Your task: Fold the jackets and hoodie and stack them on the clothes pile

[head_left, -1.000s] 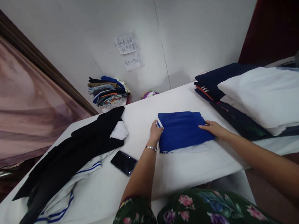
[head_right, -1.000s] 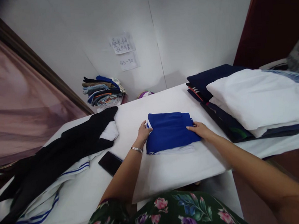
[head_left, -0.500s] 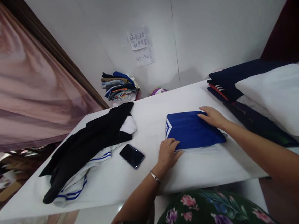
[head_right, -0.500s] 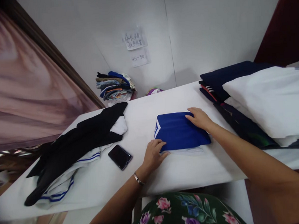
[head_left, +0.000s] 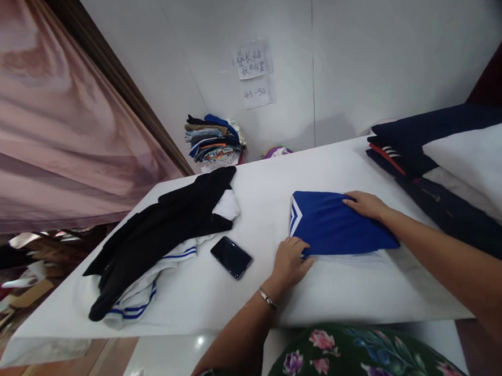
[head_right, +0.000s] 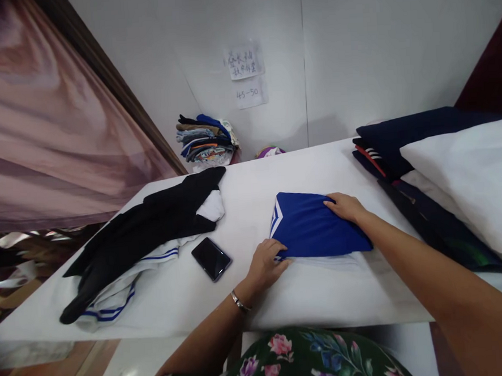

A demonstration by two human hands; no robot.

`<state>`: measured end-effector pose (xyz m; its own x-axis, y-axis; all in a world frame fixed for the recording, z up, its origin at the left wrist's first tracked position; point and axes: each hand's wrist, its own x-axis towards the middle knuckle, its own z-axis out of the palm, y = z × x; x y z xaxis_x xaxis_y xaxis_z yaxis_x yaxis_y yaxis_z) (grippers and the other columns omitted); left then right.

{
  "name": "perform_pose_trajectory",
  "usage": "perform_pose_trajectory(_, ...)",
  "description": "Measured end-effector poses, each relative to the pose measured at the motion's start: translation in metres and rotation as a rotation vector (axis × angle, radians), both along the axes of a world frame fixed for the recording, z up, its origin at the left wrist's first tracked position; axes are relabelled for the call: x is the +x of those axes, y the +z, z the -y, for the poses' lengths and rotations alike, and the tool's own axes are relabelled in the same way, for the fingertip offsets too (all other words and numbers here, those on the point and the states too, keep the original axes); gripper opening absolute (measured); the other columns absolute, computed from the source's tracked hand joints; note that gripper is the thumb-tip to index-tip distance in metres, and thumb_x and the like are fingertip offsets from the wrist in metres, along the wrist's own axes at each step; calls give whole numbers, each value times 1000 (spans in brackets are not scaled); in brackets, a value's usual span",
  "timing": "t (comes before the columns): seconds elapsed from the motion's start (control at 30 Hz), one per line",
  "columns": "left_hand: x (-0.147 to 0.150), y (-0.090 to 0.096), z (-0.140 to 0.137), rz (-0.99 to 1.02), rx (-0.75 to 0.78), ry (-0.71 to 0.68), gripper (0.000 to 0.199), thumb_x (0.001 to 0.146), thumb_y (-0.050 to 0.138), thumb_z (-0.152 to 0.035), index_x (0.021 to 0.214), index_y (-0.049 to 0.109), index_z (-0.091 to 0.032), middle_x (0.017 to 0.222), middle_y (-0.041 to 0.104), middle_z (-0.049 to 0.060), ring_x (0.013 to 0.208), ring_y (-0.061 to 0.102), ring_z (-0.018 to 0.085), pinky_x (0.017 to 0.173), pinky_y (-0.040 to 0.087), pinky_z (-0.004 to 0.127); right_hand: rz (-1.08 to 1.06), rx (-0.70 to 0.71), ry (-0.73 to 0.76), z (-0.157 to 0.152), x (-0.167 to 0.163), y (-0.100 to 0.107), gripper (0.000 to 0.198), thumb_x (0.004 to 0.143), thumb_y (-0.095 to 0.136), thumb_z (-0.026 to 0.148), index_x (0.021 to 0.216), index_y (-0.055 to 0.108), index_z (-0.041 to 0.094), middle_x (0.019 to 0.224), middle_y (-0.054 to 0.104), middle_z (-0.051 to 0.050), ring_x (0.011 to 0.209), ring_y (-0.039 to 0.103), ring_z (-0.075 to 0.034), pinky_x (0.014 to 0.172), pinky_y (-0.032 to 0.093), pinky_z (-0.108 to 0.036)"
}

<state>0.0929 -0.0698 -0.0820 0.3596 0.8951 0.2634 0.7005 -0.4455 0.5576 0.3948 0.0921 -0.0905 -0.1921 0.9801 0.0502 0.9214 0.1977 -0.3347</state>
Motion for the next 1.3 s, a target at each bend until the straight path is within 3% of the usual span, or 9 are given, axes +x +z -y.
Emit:
perform_pose_trajectory(0.2,-2,1,-14,423,-169,228,16,86,57,-33,84,68,-22,85,64,4,79,59,17,77,46,29,-70,18,9,2,-1,-2,53,89,44,54,127,57,19,137,54,-12,128,46,-32,108,34,-49)
perform_pose_trajectory(0.37,-6,6,-43,651,-442,495,40,78,70,-31,114,62,-18,115,63,12,96,62,22,83,48,31,-139,5,-28,12,4,0,59,89,42,54,133,52,17,143,48,-12,135,39,-28,113,29,-45)
perform_pose_trajectory(0.53,-5,14,-73,889,-770,476,60,77,74,-35,128,51,-14,124,62,16,106,64,24,90,50,32,-406,202,-81,51,19,6,60,83,54,54,133,52,22,147,43,-9,141,30,-27,117,22,-47)
perform_pose_trajectory(0.67,2,18,-88,1009,-1016,246,47,77,73,-38,114,61,-11,108,70,16,97,68,26,89,53,35,-879,-15,-387,99,34,-2,74,76,63,55,139,45,21,150,37,-13,137,37,-31,109,38,-47)
perform_pose_trajectory(0.77,7,20,-93,1039,-1229,249,45,77,71,-42,107,64,-10,96,73,16,89,71,27,84,56,37,-1182,-113,-527,133,45,-9,82,70,70,54,140,42,23,150,37,-15,133,42,-31,101,47,-44)
perform_pose_trajectory(0.97,16,25,-91,1065,-1172,353,36,77,70,-30,106,65,-11,89,74,14,82,72,26,82,57,38,-1303,15,-645,198,45,1,64,64,77,54,120,60,27,127,62,-11,117,58,-31,91,54,-43)
perform_pose_trajectory(1.1,19,33,-90,1044,-1180,391,28,80,65,-22,105,65,-10,85,74,13,80,72,25,82,58,37,-1534,-489,-495,240,5,11,43,75,72,49,107,67,20,102,71,-13,92,68,-25,77,57,-38)
perform_pose_trajectory(1.2,21,41,-92,1057,-1171,378,27,80,65,-20,104,65,-9,85,74,13,80,72,24,82,58,36,-1673,-860,-355,253,-32,7,43,77,72,43,111,65,18,115,67,-15,101,67,-25,82,55,-37)
perform_pose_trajectory(1.3,24,50,-94,1054,-1151,374,27,80,66,-20,104,65,-9,85,74,13,80,72,24,82,58,36,-1860,-1061,-279,246,-61,-2,53,73,74,50,112,60,17,122,64,-16,110,63,-26,93,51,-43)
